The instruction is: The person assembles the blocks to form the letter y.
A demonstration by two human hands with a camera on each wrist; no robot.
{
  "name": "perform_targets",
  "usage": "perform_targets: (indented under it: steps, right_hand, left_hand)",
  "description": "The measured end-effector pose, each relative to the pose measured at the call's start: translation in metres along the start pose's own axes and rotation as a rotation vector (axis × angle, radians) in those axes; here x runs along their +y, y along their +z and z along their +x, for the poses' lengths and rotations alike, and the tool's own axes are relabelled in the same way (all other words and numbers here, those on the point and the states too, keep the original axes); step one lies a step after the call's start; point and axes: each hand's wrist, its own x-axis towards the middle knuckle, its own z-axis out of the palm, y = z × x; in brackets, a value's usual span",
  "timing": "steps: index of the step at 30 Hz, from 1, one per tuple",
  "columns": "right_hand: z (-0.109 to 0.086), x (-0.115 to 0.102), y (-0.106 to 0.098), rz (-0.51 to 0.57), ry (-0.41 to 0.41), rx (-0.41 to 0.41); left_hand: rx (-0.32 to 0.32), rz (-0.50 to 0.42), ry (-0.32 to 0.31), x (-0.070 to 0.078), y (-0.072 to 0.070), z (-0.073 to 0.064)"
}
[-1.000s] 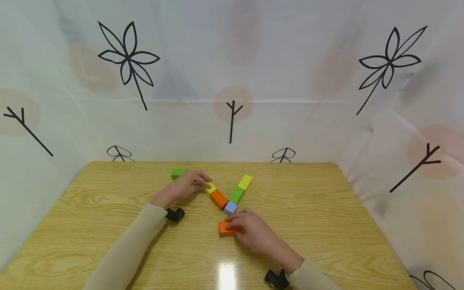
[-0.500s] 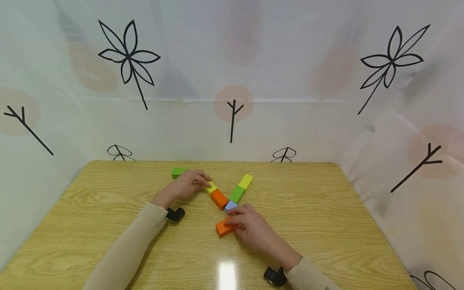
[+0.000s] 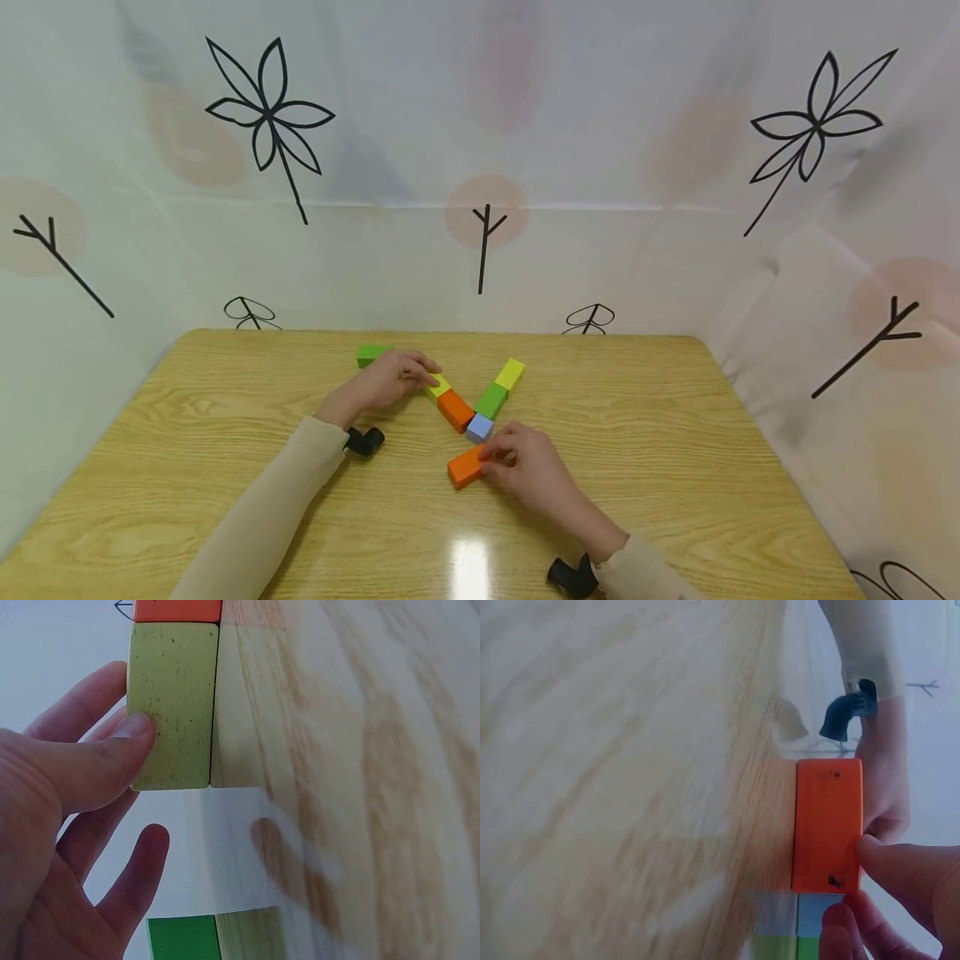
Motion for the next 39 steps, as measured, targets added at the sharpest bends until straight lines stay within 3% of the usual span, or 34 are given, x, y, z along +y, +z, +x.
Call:
perform_targets:
  steps: [21, 39]
  right_hand:
    - [0.012, 0.003, 0.006, -0.092, -0.028, 0.084]
    - [0.017, 0.005, 0.003, -0.099, -0.017, 0.063]
  left_hand:
    - [0.001, -0.005, 0.009, -0.001, 0.001, 0.001]
    - [0.012, -0.006, 0.002, -0.002, 0.002, 0.001]
